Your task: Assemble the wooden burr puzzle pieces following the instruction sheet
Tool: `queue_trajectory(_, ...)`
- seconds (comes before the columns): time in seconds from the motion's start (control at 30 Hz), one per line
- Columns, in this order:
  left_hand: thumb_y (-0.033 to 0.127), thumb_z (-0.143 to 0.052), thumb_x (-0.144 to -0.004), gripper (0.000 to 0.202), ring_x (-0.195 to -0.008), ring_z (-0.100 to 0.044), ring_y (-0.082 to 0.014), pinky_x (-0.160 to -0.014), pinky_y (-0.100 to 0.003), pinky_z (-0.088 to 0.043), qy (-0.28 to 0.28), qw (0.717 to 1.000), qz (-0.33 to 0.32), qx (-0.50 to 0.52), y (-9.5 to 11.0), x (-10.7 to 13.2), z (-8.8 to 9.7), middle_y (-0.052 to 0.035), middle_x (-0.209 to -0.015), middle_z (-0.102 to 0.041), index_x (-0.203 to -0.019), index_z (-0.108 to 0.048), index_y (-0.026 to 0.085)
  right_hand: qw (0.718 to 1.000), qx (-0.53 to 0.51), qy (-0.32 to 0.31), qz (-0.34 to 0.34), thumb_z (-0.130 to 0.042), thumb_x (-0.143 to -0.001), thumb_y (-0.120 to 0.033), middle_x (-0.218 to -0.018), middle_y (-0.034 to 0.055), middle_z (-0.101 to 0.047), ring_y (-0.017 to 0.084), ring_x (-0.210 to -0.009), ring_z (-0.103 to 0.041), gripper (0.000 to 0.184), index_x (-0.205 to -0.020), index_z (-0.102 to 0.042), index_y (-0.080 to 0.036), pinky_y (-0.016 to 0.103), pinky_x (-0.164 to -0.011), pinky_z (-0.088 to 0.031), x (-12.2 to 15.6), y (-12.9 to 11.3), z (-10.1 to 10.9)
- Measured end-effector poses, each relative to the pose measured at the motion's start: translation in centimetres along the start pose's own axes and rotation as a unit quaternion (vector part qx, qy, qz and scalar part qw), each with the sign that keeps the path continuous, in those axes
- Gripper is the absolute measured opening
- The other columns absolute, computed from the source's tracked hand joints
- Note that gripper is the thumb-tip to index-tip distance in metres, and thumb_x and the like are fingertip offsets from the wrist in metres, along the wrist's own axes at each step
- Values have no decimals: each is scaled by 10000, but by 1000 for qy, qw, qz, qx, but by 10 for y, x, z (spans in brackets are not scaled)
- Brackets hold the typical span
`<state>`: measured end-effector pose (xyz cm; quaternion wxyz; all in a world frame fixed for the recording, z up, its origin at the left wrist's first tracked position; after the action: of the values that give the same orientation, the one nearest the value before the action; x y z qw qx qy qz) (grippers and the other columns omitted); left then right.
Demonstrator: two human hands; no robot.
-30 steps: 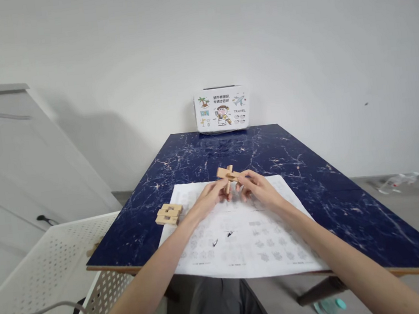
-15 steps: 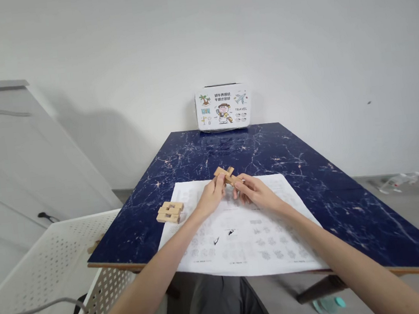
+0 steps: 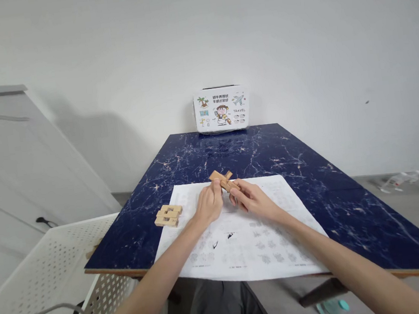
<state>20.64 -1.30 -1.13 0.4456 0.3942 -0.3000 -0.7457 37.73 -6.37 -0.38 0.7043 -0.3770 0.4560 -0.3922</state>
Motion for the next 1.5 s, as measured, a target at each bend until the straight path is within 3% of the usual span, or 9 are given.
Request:
queue_trajectory(0.17,476,-190,-1076,602,-624,-611,-229,-687,-333,-442,13,997,-21,-72,1,4,1,-54,-597,-590,-674,-555,219,999,36,22,16,-469,-1048,-489,-696,-20,-594,136,-558,-487,325,-863,-523,-228,280,-577,-378,4,-3,-3)
queue_trajectory(0.37,656,-295,-1025,619,-749,-646,-229,-696,-307,-483,-13,993,1,119,2,1,-2,-50,-659,-621,-805,-645,194,999,-28,36,-1,-500,-1024,-541,-715,-21,-578,136,-561,-466,335,-910,-544,-229,284,-562,-368,-2,4,-1)
queue_trajectory(0.43,713,-337,-991,620,-654,-583,-182,-607,-274,-446,-44,979,18,197,5,-1,-3,-25,-656,-579,-844,-624,183,996,-87,33,-3,-525,-1002,-575,-753,-15,-586,133,-558,-460,350,-956,-562,-230,283,-547,-367,-6,7,2)
queue_trajectory(0.53,742,-417,-952,584,-484,-381,-91,-462,-218,-285,-121,941,48,311,12,-4,-2,32,-645,-466,-817,-532,185,986,-163,40,-15,-590,-956,-607,-806,-8,-605,123,-550,-452,381,-1028,-587,-233,282,-538,-367,-9,9,8)
queue_trajectory(0.6,691,-495,-947,519,-451,-294,-61,-433,-200,-202,-159,912,66,372,15,-6,-1,57,-649,-410,-805,-474,193,979,-196,48,-29,-625,-934,-609,-820,-8,-614,114,-543,-441,389,-1038,-596,-235,283,-542,-363,-10,10,10)
queue_trajectory(0.7,563,-593,-944,429,-437,-233,-48,-428,-189,-157,-171,885,85,424,18,-8,2,86,-624,-325,-790,-413,205,974,-220,45,-41,-639,-929,-601,-822,-10,-613,108,-541,-424,393,-1065,-601,-235,281,-544,-355,-9,10,11)
queue_trajectory(0.9,531,-589,-961,442,-455,-142,-50,-447,-209,-119,-207,870,77,441,15,-7,5,103,-624,-184,-755,-355,217,986,-162,27,-34,-590,-947,-639,-789,-14,-565,114,-546,-408,431,-1082,-568,-230,287,-547,-355,-7,10,12)
queue_trajectory(1.13,498,-571,-981,389,-471,-150,-60,-467,-228,-121,-223,860,75,452,8,-6,5,97,-636,-204,-796,-369,221,997,-62,34,-11,-529,-973,-653,-737,-10,-552,130,-561,-422,424,-973,-534,-229,289,-540,-344,-4,-2,13)
queue_trajectory(1.5,504,-599,-969,369,-477,-178,-62,-460,-221,-155,-235,872,89,419,1,-7,5,88,-645,-239,-818,-426,214,1000,-14,8,10,-499,-1001,-627,-761,0,-589,142,-605,-456,414,-904,-526,-226,301,-602,-364,-1,1,22)
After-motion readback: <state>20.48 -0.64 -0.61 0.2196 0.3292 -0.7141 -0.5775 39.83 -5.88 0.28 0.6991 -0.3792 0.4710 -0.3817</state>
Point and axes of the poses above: each hand's wrist, its own x-axis away from the middle knuckle, its own z-axis out of the back of the hand, y = z × x, the point moved 1 cm from there along -x, towards the middle knuckle
